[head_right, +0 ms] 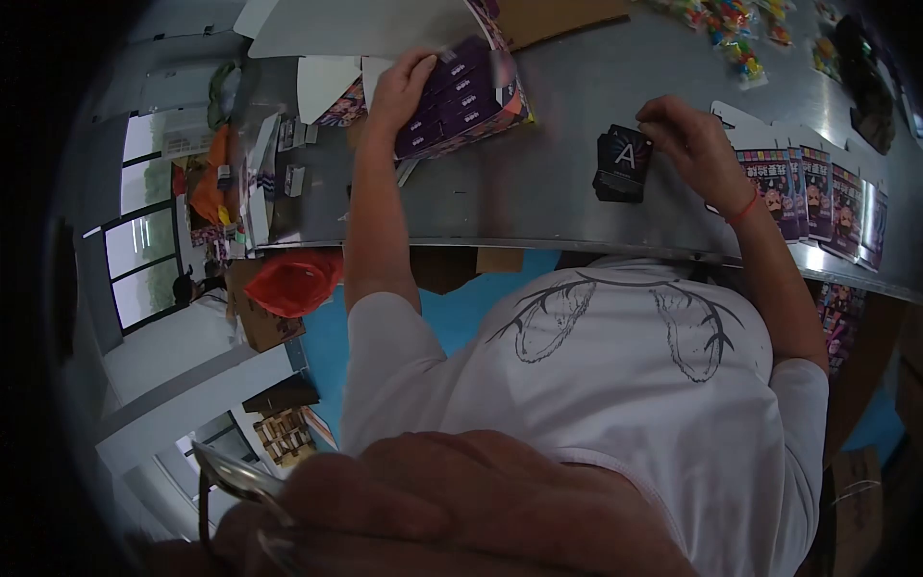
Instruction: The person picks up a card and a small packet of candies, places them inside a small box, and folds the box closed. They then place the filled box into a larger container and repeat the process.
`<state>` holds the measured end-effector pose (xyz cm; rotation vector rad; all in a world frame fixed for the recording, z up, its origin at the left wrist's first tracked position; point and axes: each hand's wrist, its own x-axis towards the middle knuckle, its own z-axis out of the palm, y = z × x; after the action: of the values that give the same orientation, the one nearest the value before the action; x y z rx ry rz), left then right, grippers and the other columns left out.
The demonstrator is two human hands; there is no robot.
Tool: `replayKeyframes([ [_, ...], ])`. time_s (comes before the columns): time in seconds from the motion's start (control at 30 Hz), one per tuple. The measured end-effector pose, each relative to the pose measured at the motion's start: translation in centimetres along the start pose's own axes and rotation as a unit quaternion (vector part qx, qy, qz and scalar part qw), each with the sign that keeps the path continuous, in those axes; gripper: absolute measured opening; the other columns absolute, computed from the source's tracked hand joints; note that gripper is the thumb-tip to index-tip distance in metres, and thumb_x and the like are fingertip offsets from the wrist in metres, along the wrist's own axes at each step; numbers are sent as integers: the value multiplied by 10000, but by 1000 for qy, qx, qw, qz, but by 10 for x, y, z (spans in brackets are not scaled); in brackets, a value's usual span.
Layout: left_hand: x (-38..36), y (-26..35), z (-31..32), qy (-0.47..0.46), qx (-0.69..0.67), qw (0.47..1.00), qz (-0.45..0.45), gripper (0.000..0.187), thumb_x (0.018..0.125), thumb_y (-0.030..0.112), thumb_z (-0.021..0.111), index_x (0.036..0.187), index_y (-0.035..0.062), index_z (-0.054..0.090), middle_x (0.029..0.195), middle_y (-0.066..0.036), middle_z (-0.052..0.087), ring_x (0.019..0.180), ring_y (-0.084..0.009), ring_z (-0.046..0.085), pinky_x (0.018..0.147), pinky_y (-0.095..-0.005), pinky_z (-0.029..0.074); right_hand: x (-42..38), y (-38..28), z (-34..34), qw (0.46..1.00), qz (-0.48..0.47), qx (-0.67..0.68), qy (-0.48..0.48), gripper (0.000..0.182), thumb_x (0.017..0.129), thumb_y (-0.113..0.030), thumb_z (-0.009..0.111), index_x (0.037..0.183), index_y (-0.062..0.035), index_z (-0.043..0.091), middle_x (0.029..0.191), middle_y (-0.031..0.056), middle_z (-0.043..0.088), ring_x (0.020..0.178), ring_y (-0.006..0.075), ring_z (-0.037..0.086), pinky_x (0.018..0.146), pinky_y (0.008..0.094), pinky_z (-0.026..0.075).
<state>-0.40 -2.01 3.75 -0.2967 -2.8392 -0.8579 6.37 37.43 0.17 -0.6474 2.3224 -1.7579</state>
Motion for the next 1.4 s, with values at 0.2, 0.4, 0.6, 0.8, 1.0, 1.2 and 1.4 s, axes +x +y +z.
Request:
replayKeyframes([
  [0.2, 4, 5, 6, -103, 83, 990, -39, 356, 947, 374, 442, 1079, 88, 608, 952, -192, 643, 910, -384, 591, 805, -422, 461, 1, 8, -6, 998, -9, -59, -25, 122, 920, -79, 534, 1012, -7, 569, 896, 59, 611, 789, 137, 582, 698, 262, 472],
  [0.4, 3, 32, 18, 60, 78, 988, 116, 275, 936, 280, 498, 1018, 51, 627, 914, -162, 656, 825, -344, 621, 743, -403, 480, -3, 23, -11, 985, -69, -157, -3, 147, 887, -91, 548, 1009, -17, 585, 913, 131, 616, 790, 255, 617, 707, 321, 481],
  [0.6, -66, 126, 97, -7, -178, 981, 75, 255, 824, 122, 662, 1059, 38, 607, 876, -84, 601, 753, -182, 579, 664, -290, 481, -5, 39, -2, 968, -52, -244, 11, 178, 878, -142, 558, 1020, -43, 599, 941, 132, 601, 870, 321, 600, 744, 377, 488],
  [0.8, -103, 137, 161, -78, -130, 988, -33, 612, 710, 201, 771, 1234, 57, 490, 1022, -100, 511, 892, -234, 540, 756, -341, 473, -10, 51, 26, 924, -98, -369, 0, 267, 811, -146, 625, 1056, -49, 578, 977, 109, 576, 932, 289, 563, 779, 367, 490],
  [1.0, -108, 134, 167, -63, -152, 986, -31, 607, 686, 175, 774, 1214, 56, 499, 1047, -108, 507, 928, -271, 540, 794, -363, 465, -18, 33, 23, 905, -146, -399, -2, 351, 751, -117, 641, 1084, -35, 566, 982, 101, 571, 912, 273, 554, 782, 341, 489],
  [1.2, -110, 132, 169, -49, -178, 982, -31, 482, 688, 126, 748, 1111, 35, 534, 1046, -106, 522, 928, -284, 541, 782, -369, 466, -35, 7, 23, 885, -186, -425, -32, 508, 762, -120, 580, 1247, -4, 484, 1104, 119, 530, 950, 261, 538, 823, 355, 473],
  [1.4, -111, 125, 172, -44, -169, 985, -5, 420, 690, 120, 739, 1054, 31, 550, 1025, -118, 543, 907, -309, 547, 774, -387, 464, -41, 2, 29, 885, -177, -429, -45, 567, 775, -136, 569, 1308, 3, 435, 1167, 141, 509, 998, 270, 529, 859, 382, 458],
])
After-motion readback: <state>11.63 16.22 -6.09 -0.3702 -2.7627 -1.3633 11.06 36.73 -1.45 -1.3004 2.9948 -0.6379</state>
